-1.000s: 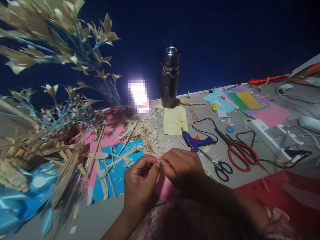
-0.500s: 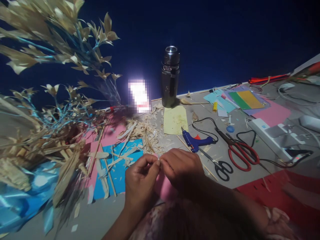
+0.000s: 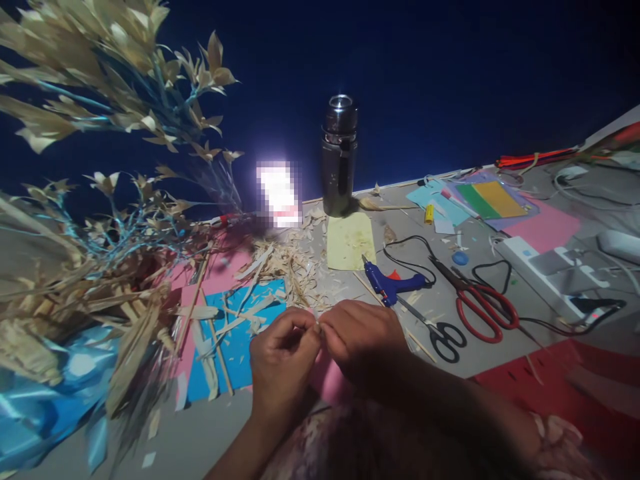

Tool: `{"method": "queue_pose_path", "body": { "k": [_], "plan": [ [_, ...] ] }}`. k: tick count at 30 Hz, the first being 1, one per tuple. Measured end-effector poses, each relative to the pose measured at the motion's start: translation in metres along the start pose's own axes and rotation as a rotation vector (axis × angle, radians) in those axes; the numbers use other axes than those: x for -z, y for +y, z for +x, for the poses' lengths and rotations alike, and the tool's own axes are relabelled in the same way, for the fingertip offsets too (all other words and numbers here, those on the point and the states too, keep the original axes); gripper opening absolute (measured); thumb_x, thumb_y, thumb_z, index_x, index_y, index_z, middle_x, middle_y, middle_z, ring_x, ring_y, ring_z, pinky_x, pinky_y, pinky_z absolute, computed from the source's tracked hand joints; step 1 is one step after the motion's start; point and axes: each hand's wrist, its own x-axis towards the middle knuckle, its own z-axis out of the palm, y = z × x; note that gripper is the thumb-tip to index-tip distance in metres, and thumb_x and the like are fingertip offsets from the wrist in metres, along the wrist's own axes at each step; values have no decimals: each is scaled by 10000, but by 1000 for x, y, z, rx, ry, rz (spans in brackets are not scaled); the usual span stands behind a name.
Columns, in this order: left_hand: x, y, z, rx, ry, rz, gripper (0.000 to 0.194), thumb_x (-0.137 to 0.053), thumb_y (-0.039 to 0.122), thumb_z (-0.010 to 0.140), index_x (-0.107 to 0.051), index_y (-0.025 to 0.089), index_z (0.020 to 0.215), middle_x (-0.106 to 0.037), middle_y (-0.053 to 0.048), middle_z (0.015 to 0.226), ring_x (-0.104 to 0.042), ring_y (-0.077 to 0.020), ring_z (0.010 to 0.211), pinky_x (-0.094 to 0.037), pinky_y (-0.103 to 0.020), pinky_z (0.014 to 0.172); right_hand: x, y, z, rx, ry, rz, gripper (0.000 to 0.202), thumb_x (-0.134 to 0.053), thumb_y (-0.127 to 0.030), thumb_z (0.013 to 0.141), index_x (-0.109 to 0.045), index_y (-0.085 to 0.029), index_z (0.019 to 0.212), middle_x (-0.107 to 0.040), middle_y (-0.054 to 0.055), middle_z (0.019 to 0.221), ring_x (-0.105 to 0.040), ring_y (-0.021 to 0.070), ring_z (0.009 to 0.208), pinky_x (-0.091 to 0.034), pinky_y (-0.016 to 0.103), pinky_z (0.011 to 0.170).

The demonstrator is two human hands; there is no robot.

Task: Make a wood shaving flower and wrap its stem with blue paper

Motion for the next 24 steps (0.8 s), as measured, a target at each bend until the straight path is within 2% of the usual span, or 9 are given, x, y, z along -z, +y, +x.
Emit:
{"method": "queue_pose_path", "body": {
  "k": [4, 8, 13, 18, 21, 24],
  "plan": [
    [0, 0, 1, 34, -26, -42, 161, -699, 204, 772, -671, 201, 613, -650, 17, 638, -573, -136, 603, -448, -237, 583, -4, 2, 1, -15, 41, 65, 307, -497, -76, 924, -567, -194, 649, -584, 2, 609, -509, 159, 571, -228, 346, 554],
    [0, 0, 1, 72, -60, -95, 171, -692, 200, 789, -666, 200, 619, -654, 10, 649, -577, -146, 621, -451, -247, 594, -5, 3, 5, -208, 52, 309, 239, -534, -114, 847, -598, -184, 627, -600, -2, 586, -518, 129, 539, -272, 306, 542],
    [1, -3, 0, 122, -83, -168, 180, -721, 230, 804, -682, 196, 631, -658, 2, 657, -577, -150, 639, -450, -249, 610, 4, 5, 12, -385, -69, 541, 189, -542, -136, 788, -656, -172, 641, -644, -1, 605, -559, 120, 574, -339, 252, 576],
    [2, -6, 0, 223, -99, -298, 180, -765, 265, 799, -696, 196, 648, -662, -5, 707, -593, -158, 682, -467, -256, 641, 15, 13, 18, -577, -269, 854, 194, -600, -192, 834, -757, -177, 721, -716, 4, 661, -626, 128, 629, -398, 219, 571],
    [1, -6, 1, 254, -94, -322, 167, -763, 261, 793, -698, 193, 655, -663, -10, 714, -595, -161, 684, -467, -259, 642, 21, 19, 20, -640, -269, 985, 161, -642, -194, 830, -785, -178, 758, -728, -2, 670, -632, 121, 625, -422, 203, 566],
    [2, -5, 2, 239, -77, -320, 154, -752, 228, 772, -688, 192, 636, -650, -5, 705, -587, -157, 686, -465, -249, 643, 25, 25, 21, -699, -212, 985, 152, -665, -230, 827, -777, -162, 752, -708, 2, 634, -579, 112, 556, -384, 205, 499]
  ]
}}
